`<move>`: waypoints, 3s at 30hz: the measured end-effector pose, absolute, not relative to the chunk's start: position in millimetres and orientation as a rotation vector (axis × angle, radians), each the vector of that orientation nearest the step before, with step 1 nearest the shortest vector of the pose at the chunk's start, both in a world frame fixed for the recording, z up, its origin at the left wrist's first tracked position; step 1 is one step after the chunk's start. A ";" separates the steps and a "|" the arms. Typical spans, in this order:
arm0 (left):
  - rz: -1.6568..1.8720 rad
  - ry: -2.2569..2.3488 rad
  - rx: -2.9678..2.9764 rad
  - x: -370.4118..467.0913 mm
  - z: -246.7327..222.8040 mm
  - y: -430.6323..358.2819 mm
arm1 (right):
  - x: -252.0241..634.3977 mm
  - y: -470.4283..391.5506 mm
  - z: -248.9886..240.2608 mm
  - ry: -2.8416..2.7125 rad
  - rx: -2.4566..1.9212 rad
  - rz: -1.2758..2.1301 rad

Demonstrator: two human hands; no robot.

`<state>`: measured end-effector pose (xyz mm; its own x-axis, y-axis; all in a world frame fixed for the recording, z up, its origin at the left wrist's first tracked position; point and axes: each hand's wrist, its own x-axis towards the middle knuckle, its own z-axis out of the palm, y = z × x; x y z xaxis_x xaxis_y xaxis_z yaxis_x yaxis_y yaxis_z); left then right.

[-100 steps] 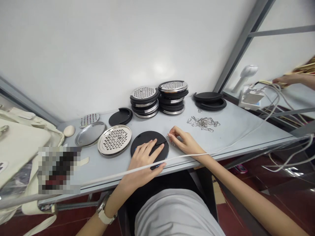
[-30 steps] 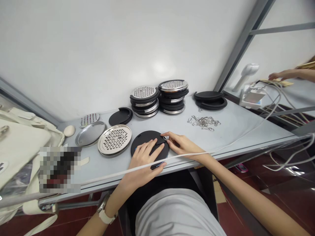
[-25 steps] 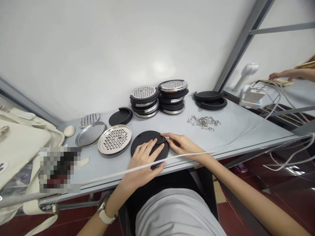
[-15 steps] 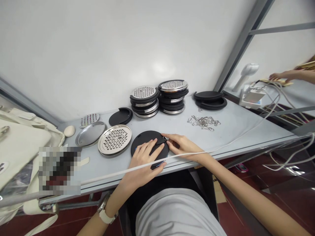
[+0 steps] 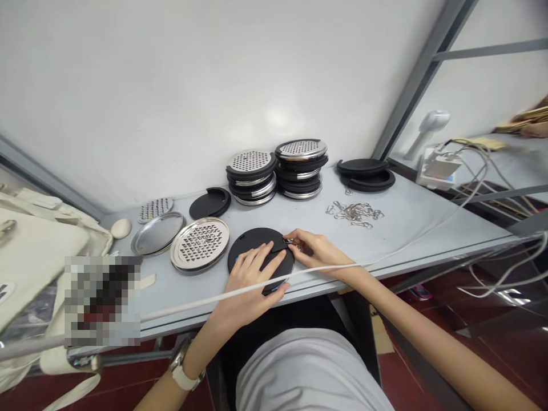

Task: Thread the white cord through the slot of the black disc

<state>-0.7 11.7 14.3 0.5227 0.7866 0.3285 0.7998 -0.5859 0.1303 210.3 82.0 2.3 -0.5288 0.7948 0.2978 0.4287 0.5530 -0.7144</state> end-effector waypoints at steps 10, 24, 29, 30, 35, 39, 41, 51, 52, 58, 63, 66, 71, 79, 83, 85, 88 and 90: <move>-0.585 -1.405 -2.716 -0.7 15.3 11.9 | 209.7 81.2 3.6 -2.124 -0.977 0.732; -0.572 -1.408 -2.726 -0.9 16.9 12.0 | 209.2 84.1 3.3 -2.177 -0.892 0.500; -0.565 -1.409 -2.730 -1.0 16.9 12.5 | 209.4 84.6 3.8 -2.153 -0.938 0.503; -0.559 -1.412 -2.730 -0.9 16.8 12.6 | 209.3 84.7 4.6 -2.149 -0.932 0.492; -0.530 -1.431 -2.724 -0.5 16.0 12.5 | 209.8 84.9 8.2 -2.140 -0.918 0.456; -0.526 -1.434 -2.727 -0.4 15.8 12.1 | 210.8 85.6 7.0 -2.129 -0.933 0.502; -0.535 -1.429 -2.726 -0.6 15.8 12.0 | 210.9 86.1 5.5 -2.123 -0.935 0.528; -0.541 -1.416 -2.716 -0.9 14.8 12.4 | 209.2 84.6 5.3 -2.133 -0.987 0.583; -0.544 -1.416 -2.714 -0.9 14.7 12.3 | 209.0 84.4 5.7 -2.129 -0.993 0.597; -0.557 -1.415 -2.707 -0.7 14.1 12.0 | 208.1 83.8 7.5 -2.120 -0.989 0.736; -0.573 -1.410 -2.702 -0.3 13.5 12.4 | 209.1 83.3 8.1 -2.129 -1.024 0.797; -0.563 -1.413 -2.703 -0.4 13.4 12.3 | 209.5 82.5 8.0 -2.142 -1.047 0.814; -0.535 -1.414 -2.706 -0.8 13.6 12.2 | 208.7 80.9 6.3 -2.164 -1.016 0.798; -0.519 -1.414 -2.714 -1.2 14.1 13.1 | 208.1 80.2 5.8 -2.162 -1.017 0.756; -0.510 -1.412 -2.714 -1.1 14.3 12.5 | 207.6 79.7 7.0 -2.163 -1.027 0.747; -0.516 -1.413 -2.711 -1.0 14.3 12.2 | 207.8 79.9 6.4 -2.164 -1.028 0.740; -0.522 -1.415 -2.709 -1.1 14.4 12.1 | 208.3 80.8 4.2 -2.166 -1.023 0.734; -0.522 -1.414 -2.712 -1.4 14.5 12.3 | 208.5 81.6 2.6 -2.172 -1.024 0.711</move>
